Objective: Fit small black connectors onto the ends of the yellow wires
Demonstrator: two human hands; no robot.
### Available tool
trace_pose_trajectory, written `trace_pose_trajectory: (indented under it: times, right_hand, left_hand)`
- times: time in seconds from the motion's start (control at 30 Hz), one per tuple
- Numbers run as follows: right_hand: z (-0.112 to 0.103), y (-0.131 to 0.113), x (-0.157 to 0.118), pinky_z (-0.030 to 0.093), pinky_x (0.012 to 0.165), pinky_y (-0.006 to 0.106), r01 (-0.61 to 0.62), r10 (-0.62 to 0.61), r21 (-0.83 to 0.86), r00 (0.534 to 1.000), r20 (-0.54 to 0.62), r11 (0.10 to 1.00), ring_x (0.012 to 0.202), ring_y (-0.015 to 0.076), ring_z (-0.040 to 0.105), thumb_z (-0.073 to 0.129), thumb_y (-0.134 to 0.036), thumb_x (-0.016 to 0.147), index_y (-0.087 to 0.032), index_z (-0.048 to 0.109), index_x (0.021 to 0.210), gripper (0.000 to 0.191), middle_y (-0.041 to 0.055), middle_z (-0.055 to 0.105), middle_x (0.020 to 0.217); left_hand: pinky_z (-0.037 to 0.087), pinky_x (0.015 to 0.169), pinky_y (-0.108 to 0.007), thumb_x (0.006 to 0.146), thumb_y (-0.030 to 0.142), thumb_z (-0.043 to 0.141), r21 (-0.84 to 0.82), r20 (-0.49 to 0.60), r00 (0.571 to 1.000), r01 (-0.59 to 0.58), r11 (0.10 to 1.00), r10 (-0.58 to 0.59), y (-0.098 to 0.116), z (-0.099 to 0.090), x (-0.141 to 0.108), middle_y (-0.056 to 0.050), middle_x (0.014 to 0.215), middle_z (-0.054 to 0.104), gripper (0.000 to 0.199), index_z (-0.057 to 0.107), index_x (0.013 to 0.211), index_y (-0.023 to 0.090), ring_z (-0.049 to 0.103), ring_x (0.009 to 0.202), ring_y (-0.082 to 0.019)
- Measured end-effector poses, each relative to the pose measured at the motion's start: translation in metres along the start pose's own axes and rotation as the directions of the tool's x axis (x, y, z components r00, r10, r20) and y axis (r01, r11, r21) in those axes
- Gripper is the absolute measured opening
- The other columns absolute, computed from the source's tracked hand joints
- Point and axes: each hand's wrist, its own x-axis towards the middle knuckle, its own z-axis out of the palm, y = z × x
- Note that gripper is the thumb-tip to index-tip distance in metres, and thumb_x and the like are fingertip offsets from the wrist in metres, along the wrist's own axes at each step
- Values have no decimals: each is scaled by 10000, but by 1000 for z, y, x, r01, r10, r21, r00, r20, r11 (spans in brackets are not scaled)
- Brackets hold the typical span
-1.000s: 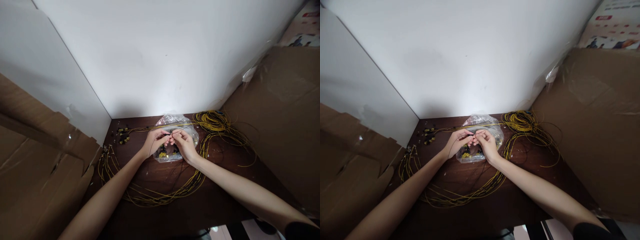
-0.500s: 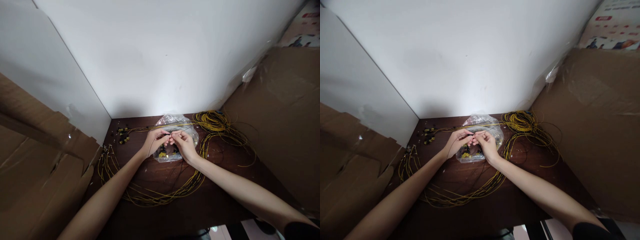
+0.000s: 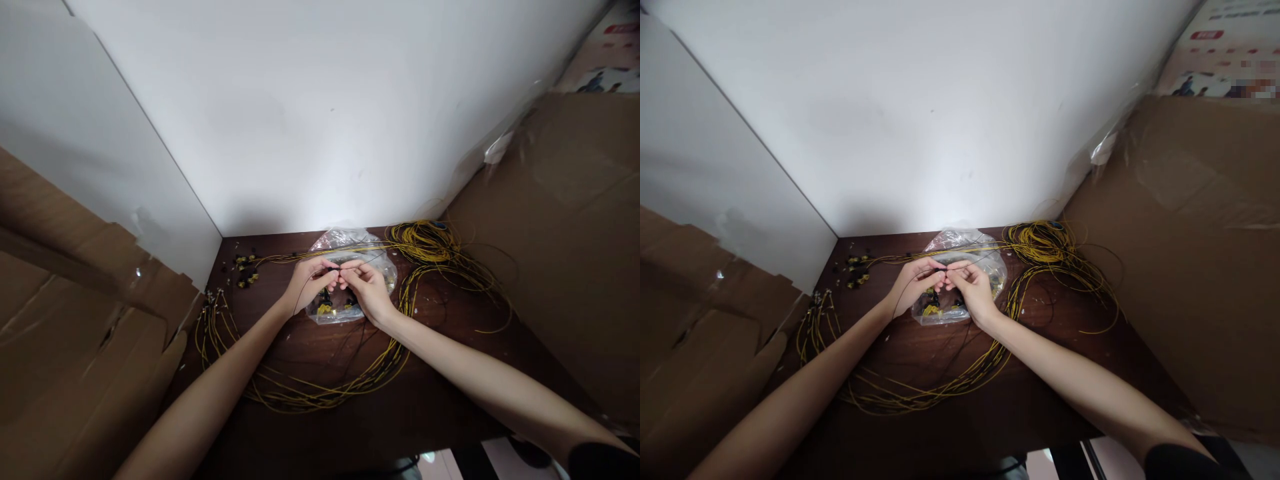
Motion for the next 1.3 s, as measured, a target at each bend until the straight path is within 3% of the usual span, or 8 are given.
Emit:
trace_pose_trajectory:
  times: [0.57,0.93,1.3]
  right_hand:
    - [3,1,1,476,549,216,-29,39,134,997,-66,990,578,100,586,732,-286,646,-163,570,737,223,-1,631,655]
    - [3,0,0,469,564,214,-27,33,123,998,-48,992,596,97,571,711,-288,672,-178,562,760,205,-20,601,650]
    - [3,-2,-1,461,580,241,-5,5,25,1000,-8,1000,582,104,545,753,-290,625,-183,606,773,234,-21,600,639]
  left_hand:
    - [490,566,-243,738,246,646,-4,4,1000,-20,1000,20,-5,-1,1,-19,653,626,188,604,860,109,567,535,-98]
    - [493,547,-249,808,422,553,-126,-3,1000,7,992,-8,-6,0,3,-40,660,612,357,627,870,79,576,548,-113]
    - [496,550,-235,807,398,565,-96,3,1000,-7,995,8,-6,-1,3,-45,653,618,345,647,885,72,574,547,-104]
